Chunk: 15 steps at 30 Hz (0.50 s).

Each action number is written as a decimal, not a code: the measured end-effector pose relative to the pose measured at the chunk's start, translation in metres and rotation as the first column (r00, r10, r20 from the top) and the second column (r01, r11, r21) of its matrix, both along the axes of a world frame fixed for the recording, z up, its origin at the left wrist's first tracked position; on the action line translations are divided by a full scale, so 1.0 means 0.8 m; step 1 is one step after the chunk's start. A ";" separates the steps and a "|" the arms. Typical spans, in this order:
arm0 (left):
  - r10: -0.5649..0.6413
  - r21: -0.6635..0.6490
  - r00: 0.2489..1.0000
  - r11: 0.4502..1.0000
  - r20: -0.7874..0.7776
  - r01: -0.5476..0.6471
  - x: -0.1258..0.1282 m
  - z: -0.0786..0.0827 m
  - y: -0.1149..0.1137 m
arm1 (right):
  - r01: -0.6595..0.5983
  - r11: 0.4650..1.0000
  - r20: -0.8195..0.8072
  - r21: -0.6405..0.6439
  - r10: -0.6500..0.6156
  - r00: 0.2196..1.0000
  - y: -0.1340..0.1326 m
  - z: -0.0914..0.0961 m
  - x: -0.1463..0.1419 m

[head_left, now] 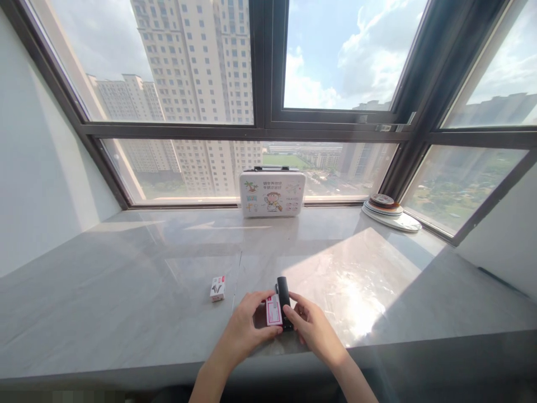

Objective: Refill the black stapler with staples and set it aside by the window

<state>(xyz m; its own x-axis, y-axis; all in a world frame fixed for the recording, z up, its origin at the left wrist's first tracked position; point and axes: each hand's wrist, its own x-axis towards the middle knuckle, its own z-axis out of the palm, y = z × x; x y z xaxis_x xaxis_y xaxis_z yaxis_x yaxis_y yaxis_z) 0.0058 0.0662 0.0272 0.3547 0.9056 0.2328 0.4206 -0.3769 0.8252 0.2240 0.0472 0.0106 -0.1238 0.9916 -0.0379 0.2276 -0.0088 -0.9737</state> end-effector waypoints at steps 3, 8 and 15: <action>0.012 0.001 1.000 1.000 0.005 -0.012 -0.002 -0.007 0.002 | -0.002 1.000 0.013 0.004 0.002 1.000 -0.001 0.003 0.000; 0.024 -0.035 1.000 0.999 0.000 -0.024 0.001 -0.012 0.003 | -0.010 1.000 0.004 0.006 0.010 1.000 -0.003 0.008 -0.002; 0.121 0.073 0.993 0.990 -0.007 -0.121 -0.025 0.003 -0.005 | 0.102 0.994 0.047 -0.027 -0.101 0.994 -0.009 0.000 0.007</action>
